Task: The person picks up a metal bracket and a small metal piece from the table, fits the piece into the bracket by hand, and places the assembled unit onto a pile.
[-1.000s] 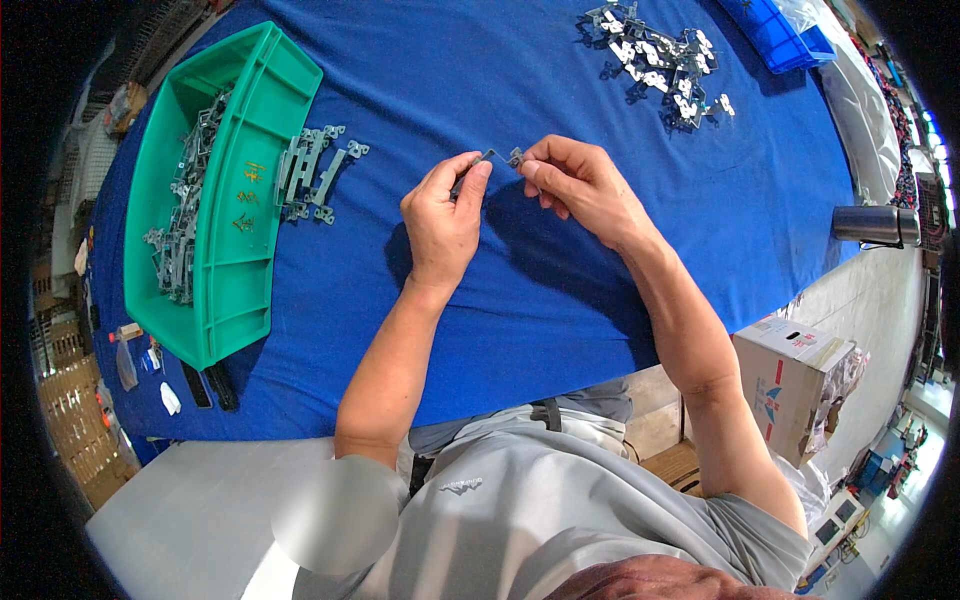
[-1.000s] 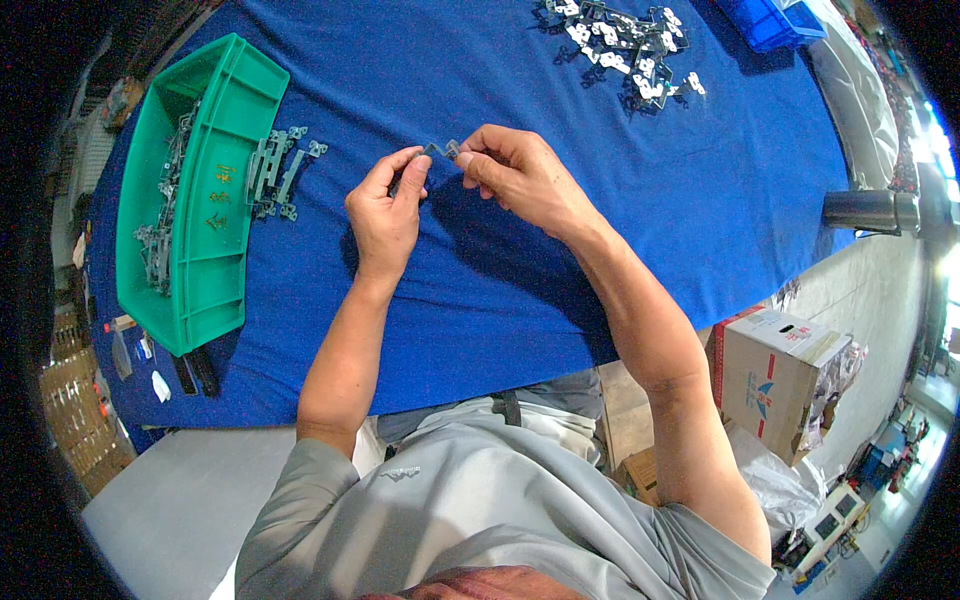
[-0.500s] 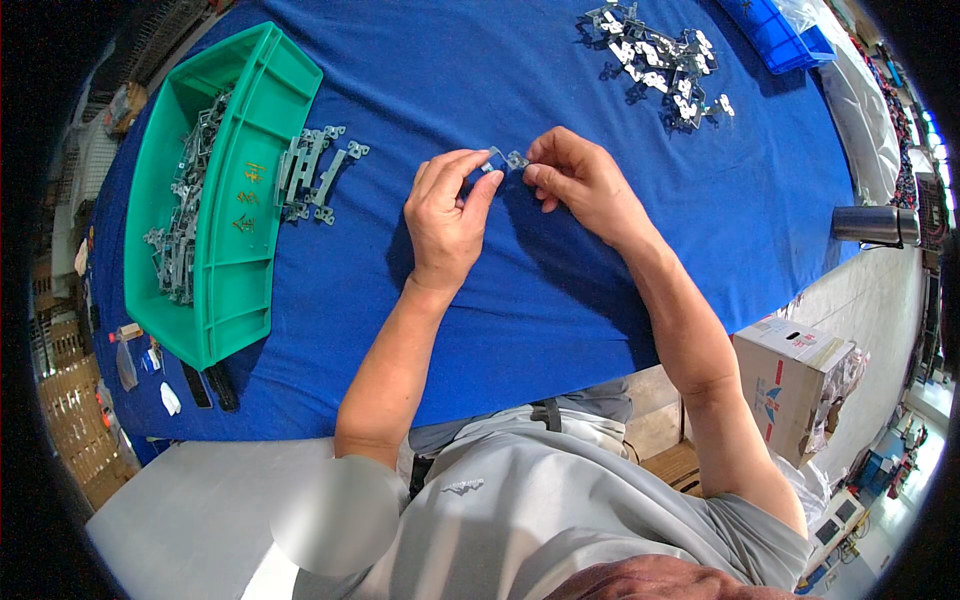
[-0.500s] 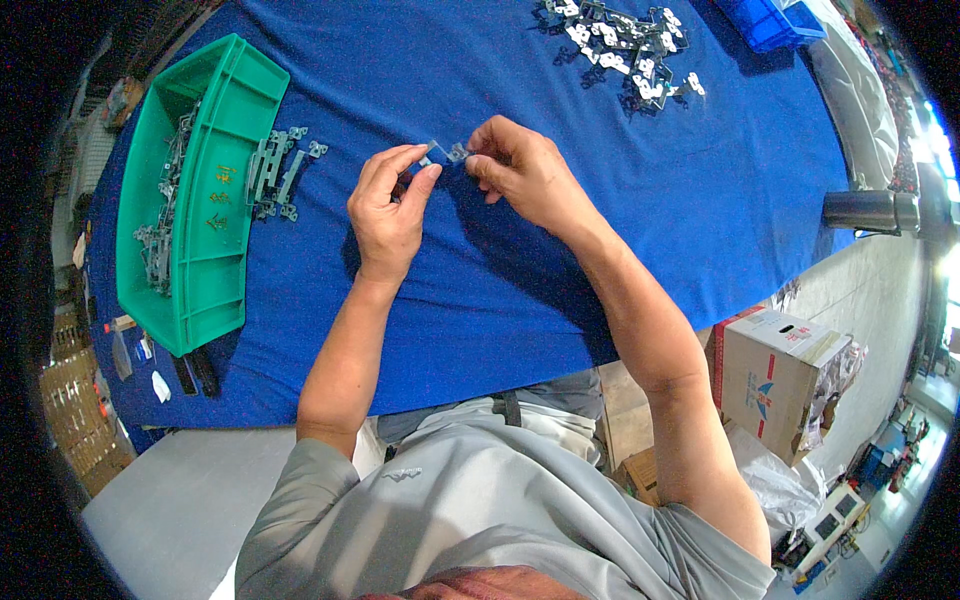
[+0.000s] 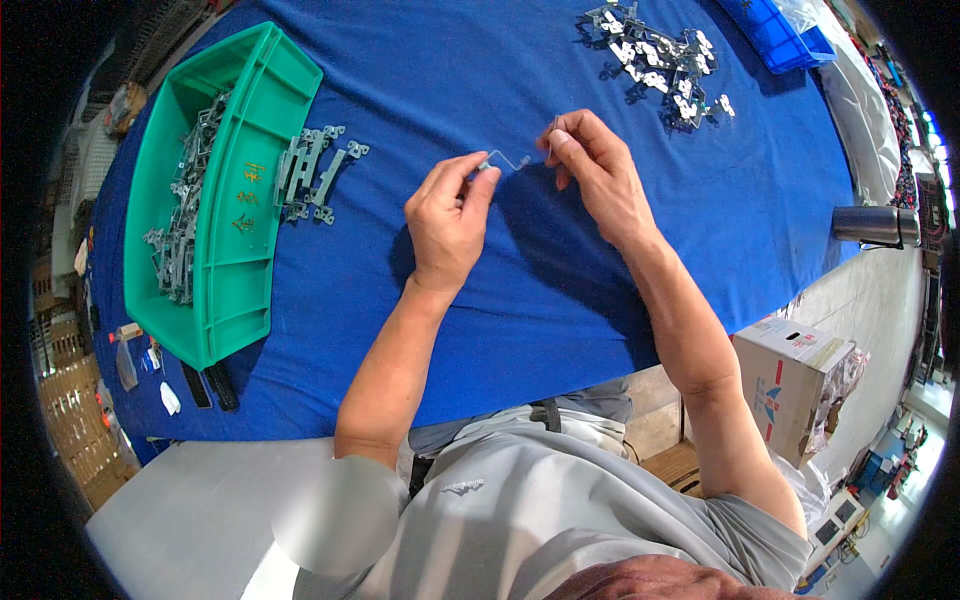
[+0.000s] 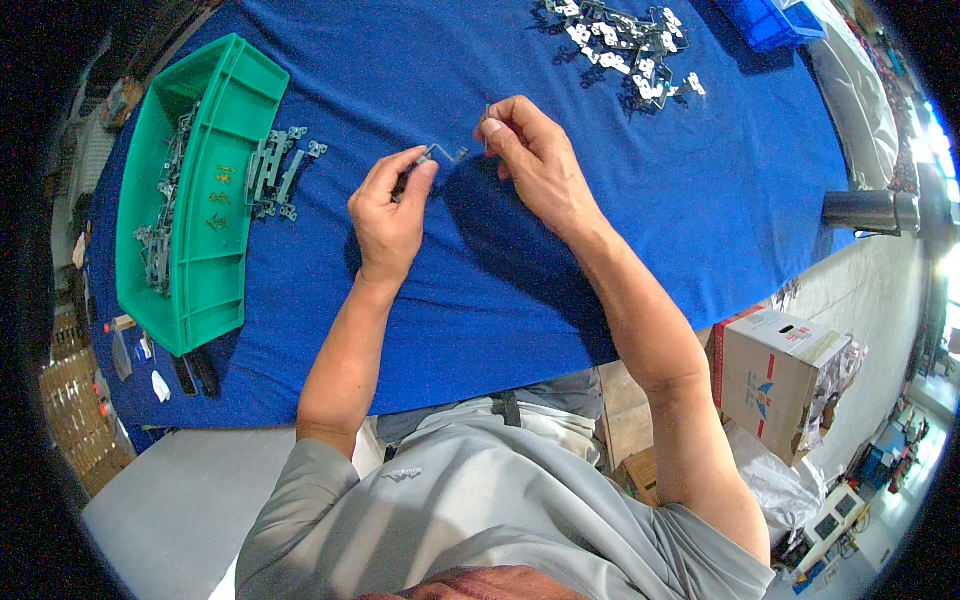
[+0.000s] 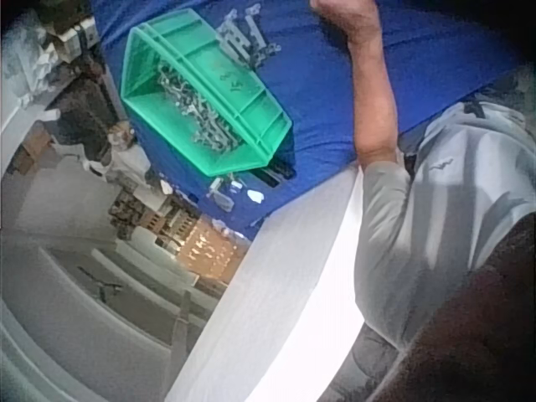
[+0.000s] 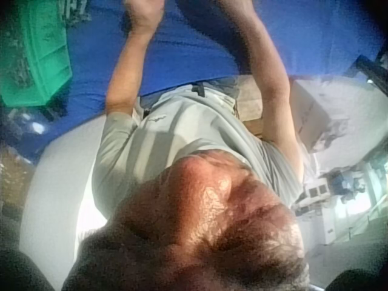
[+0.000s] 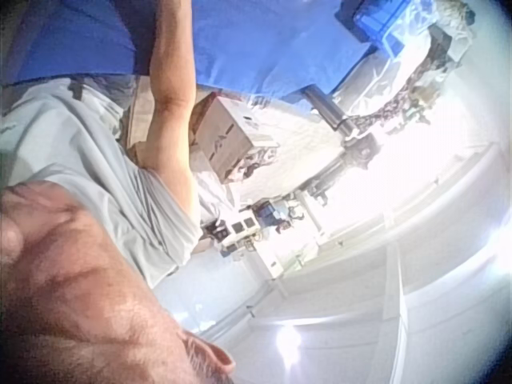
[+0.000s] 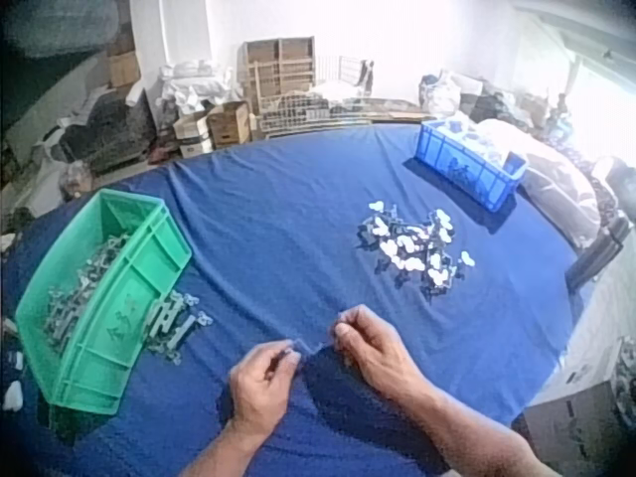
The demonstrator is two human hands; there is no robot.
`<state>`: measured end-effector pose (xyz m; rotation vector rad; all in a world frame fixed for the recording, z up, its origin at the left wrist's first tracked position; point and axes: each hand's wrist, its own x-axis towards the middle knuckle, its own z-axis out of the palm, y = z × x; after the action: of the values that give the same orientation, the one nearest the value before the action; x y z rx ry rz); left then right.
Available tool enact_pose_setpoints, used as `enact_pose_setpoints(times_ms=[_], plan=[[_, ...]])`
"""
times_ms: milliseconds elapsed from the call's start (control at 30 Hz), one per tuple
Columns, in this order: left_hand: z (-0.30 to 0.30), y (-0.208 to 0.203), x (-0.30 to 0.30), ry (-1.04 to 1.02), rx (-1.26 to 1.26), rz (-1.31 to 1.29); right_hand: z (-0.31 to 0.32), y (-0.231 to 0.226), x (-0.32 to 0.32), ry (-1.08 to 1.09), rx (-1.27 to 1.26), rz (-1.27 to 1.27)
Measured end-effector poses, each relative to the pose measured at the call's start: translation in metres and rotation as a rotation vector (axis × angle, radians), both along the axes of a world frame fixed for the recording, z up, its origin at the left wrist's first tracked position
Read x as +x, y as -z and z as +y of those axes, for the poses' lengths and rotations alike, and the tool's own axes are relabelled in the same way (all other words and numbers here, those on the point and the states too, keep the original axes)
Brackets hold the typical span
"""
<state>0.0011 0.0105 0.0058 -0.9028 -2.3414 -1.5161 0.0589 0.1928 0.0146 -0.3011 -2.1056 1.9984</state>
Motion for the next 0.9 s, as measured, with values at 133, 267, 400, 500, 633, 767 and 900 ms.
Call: enact_pose_setpoints(times_ms=[133, 267, 400, 500, 633, 767, 900], plan=[[-0.004, 0.009, -0.002, -0.065, 0.130, -0.436, -0.003, -0.015, 0.004, -0.172, -0.090, -0.174], [-0.002, 0.008, -0.002, -0.047, 0.163, -0.459, -0.005, -0.014, 0.005, -0.256, -0.052, -0.212], [-0.002, 0.010, -0.002, -0.053, 0.130, -0.403, -0.006, -0.015, 0.005, -0.246, -0.025, -0.195], [-0.001, 0.005, -0.001, -0.064, 0.135, -0.400, -0.005, -0.016, 0.005, -0.235, -0.012, -0.214], [-0.003, 0.008, -0.002, -0.052, 0.120, -0.340, -0.003, -0.014, 0.004, -0.231, 0.011, -0.240], [-0.001, -0.001, -0.002, -0.012, 0.078, -0.098, 0.002, 0.005, 0.003, -0.205, 0.223, -0.106], [-0.002, -0.004, 0.000, -0.014, 0.070, -0.137, -0.003, -0.007, 0.003, -0.178, 0.201, -0.213]])
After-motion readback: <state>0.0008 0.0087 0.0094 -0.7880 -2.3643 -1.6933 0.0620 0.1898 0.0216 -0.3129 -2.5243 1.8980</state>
